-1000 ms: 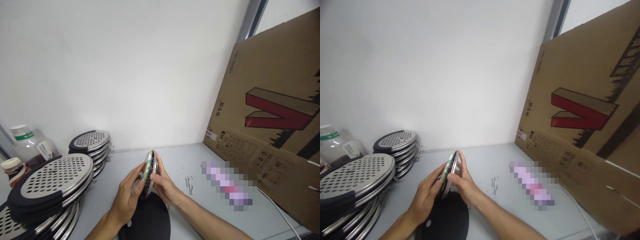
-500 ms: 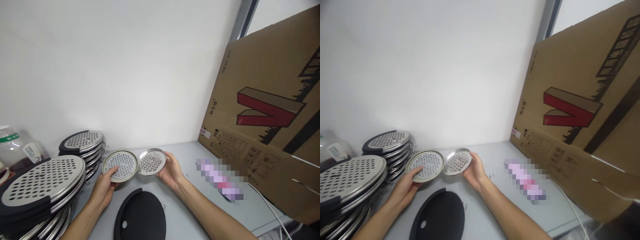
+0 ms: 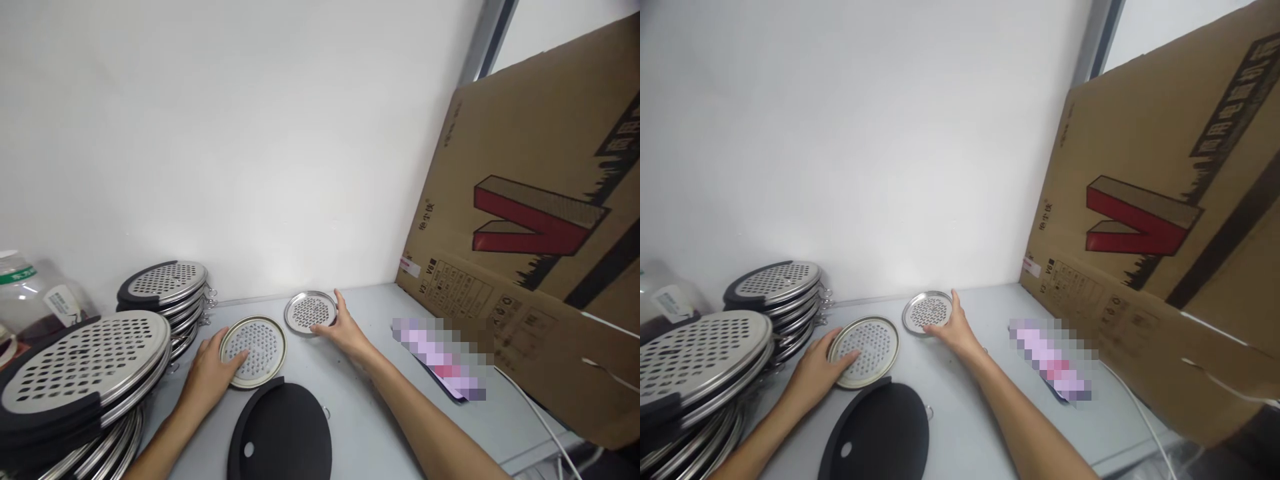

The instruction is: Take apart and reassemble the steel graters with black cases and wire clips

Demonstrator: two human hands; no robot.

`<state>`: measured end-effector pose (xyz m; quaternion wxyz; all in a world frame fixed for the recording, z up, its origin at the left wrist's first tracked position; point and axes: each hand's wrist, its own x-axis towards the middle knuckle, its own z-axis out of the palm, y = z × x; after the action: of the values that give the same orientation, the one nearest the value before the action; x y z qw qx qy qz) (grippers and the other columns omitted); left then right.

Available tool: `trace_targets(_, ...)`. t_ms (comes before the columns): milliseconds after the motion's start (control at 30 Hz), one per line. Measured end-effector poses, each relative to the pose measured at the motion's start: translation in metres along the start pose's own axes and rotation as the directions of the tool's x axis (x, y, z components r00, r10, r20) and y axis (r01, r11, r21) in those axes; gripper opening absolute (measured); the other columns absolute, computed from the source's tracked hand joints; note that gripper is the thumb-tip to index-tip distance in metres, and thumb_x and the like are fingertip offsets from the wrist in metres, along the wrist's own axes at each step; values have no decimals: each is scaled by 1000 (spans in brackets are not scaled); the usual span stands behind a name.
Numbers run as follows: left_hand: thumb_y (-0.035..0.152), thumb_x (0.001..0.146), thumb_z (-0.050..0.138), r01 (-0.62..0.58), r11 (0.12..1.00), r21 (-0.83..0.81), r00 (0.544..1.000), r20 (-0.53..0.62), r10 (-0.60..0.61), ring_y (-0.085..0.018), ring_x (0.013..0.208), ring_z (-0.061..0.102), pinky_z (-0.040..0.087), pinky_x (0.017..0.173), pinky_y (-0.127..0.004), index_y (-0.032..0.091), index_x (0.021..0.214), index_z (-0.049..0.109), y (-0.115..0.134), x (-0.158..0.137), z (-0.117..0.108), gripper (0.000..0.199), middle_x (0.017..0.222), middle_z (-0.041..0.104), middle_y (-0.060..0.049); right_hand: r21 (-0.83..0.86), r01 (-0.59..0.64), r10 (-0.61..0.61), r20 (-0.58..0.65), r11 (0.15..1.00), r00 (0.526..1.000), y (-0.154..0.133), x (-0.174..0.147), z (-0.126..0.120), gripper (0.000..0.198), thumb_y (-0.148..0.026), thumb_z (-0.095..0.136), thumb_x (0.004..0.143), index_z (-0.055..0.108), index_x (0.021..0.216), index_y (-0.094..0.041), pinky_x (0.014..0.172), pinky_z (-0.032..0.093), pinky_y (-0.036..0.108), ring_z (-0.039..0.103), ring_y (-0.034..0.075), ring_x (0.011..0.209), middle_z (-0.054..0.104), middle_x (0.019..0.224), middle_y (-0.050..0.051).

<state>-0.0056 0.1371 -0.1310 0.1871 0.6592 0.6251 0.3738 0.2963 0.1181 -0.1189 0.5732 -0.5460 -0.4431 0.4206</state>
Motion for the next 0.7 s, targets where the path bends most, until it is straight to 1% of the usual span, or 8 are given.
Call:
trace_targets(67, 42, 71, 61, -69, 995, 76, 998, 21, 67, -37, 115, 56, 39, 104, -50, 12, 120, 63, 1, -2, -1, 57, 115, 62, -16, -289, 79, -69, 45, 954, 997, -2, -4, -1, 122, -29, 84, 54, 14, 153, -23, 117, 22, 44, 27, 31, 143, 32, 152, 15)
trace_targets(133, 40, 76, 58, -134, 983, 129, 990, 52, 129, -35, 110, 57, 39, 103, -50, 14, 115, 67, 2, -5, -1, 48, 110, 63, -15, -515, 120, -86, 89, 849, 992, -2, -9, 1, 117, -29, 80, 60, 10, 154, -20, 117, 22, 44, 21, 31, 145, 24, 155, 17)
trace_targets(233, 41, 81, 55, -213, 960, 180, 976, 79, 202, -36, 114, 52, 35, 106, -52, 12, 112, 69, 5, -9, -2, 44, 116, 61, -17, -627, 98, -64, 76, 773, 995, -1, -16, 7, 107, -26, 74, 68, 11, 154, -25, 114, 26, 48, 14, 33, 147, 12, 158, 15)
trace_targets(333, 44, 84, 58, -305, 934, 185, 949, 145, 281, -31, 122, 47, 34, 110, -45, 17, 112, 69, 10, -15, -4, 40, 124, 59, -13, -635, 192, -197, 64, 748, 978, -1, -26, 12, 91, -23, 70, 73, 25, 151, -29, 111, 29, 52, 16, 35, 146, 20, 156, 12)
trace_targets(433, 44, 84, 62, -361, 916, 176, 920, 228, 319, -27, 122, 49, 37, 108, -38, 21, 113, 68, 16, -22, -4, 38, 126, 60, -8, -567, 380, -331, 192, 731, 924, -3, -35, 18, 57, -26, 65, 81, 51, 136, -25, 100, 42, 50, 51, 33, 120, 56, 125, 13)
trace_targets(500, 43, 83, 63, -362, 913, 186, 916, 252, 312, -28, 120, 50, 39, 106, -39, 21, 114, 68, 20, -26, -5, 38, 127, 60, -8, -512, 468, -337, 331, 721, 881, -3, -42, 24, 39, -27, 59, 86, 61, 125, -23, 89, 49, 46, 61, 28, 97, 65, 104, 11)
trace_targets(633, 40, 81, 67, -351, 912, 215, 918, 269, 290, -29, 113, 52, 41, 101, -41, 20, 109, 67, 26, -31, -9, 35, 120, 61, -9, -415, 571, -309, 544, 709, 780, -1, -53, 35, 39, -23, 49, 93, 56, 131, -24, 92, 48, 44, 61, 27, 104, 65, 116, 11)
trace_targets(700, 40, 78, 70, -342, 911, 230, 921, 276, 276, -29, 108, 54, 42, 97, -40, 19, 106, 67, 29, -34, -12, 35, 113, 62, -9, -405, 580, -284, 589, 707, 757, -1, -57, 37, 41, -22, 47, 94, 54, 134, -24, 95, 47, 44, 60, 27, 108, 65, 119, 11)
